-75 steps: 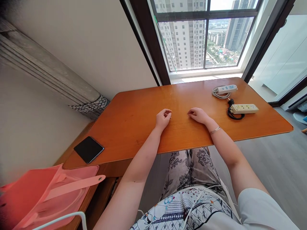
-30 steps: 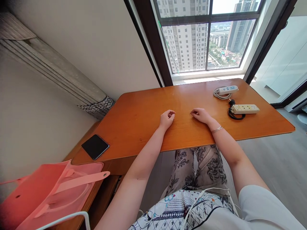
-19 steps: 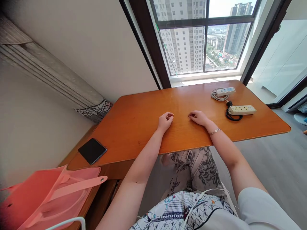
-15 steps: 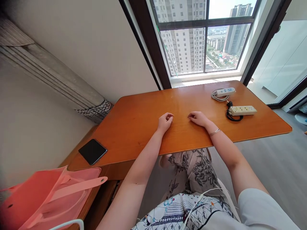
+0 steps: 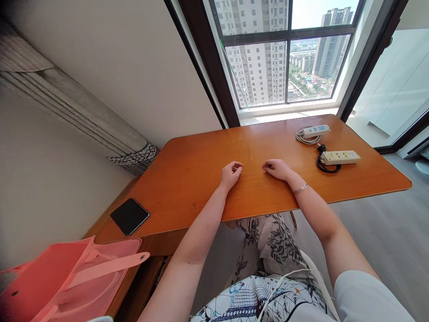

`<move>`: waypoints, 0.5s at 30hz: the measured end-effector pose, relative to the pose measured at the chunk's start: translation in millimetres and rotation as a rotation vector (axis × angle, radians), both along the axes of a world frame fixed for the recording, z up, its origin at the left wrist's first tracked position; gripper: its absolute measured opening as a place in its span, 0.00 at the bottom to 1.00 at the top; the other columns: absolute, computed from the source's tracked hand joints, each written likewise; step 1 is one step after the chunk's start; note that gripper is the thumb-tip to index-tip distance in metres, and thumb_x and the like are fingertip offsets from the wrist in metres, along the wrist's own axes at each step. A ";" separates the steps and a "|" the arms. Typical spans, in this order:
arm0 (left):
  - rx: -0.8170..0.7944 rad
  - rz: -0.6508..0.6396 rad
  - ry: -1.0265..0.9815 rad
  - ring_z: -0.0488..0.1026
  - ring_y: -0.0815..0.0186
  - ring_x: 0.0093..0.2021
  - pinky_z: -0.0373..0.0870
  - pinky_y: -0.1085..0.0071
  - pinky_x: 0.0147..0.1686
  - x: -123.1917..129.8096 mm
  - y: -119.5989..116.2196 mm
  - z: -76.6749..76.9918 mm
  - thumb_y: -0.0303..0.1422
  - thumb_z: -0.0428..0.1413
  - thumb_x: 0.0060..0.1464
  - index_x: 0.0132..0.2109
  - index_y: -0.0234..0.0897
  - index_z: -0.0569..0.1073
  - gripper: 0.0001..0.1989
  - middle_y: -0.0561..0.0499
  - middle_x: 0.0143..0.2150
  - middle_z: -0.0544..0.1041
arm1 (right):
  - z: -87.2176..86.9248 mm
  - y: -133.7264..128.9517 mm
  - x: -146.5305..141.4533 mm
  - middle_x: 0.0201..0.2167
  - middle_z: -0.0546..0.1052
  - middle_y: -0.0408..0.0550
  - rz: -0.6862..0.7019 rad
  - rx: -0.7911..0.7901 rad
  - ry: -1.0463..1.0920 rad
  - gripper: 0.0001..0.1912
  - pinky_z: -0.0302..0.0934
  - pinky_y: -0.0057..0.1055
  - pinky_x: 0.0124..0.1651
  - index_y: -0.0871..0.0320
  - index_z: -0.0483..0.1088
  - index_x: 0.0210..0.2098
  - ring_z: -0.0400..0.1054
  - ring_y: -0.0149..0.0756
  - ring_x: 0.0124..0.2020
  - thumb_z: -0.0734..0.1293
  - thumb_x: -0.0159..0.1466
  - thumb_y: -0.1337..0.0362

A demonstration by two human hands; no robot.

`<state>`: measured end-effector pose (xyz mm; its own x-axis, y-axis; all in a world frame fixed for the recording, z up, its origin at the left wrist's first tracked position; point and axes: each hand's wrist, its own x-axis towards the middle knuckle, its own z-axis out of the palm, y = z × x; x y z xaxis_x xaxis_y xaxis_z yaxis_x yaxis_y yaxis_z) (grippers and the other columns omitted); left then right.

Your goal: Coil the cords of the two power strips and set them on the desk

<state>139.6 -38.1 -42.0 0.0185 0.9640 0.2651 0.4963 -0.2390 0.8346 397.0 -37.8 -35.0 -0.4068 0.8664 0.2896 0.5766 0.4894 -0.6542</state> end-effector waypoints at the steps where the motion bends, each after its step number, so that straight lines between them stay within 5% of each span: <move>1: 0.005 -0.001 -0.001 0.73 0.67 0.28 0.69 0.70 0.32 -0.2 -0.3 0.3 0.31 0.55 0.52 0.36 0.38 0.76 0.06 0.51 0.31 0.77 | 0.6 -0.6 -0.4 0.34 0.82 0.47 0.003 0.001 -0.008 0.08 0.65 0.28 0.39 0.58 0.79 0.38 0.72 0.32 0.32 0.67 0.64 0.67; 15: 0.012 -0.051 0.005 0.72 0.68 0.28 0.69 0.71 0.32 3.1 -6.4 5.0 0.30 0.55 0.53 0.37 0.38 0.77 0.06 0.52 0.30 0.76 | 4.6 -6.0 -2.0 0.37 0.82 0.48 0.012 0.011 -0.049 0.07 0.65 0.29 0.41 0.57 0.78 0.37 0.73 0.33 0.35 0.68 0.63 0.70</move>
<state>142.7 -44.5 -37.0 0.0691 0.9586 0.2764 0.4875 -0.2741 0.8290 395.0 -43.8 -30.4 -0.4305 0.8585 0.2787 0.6018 0.5031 -0.6202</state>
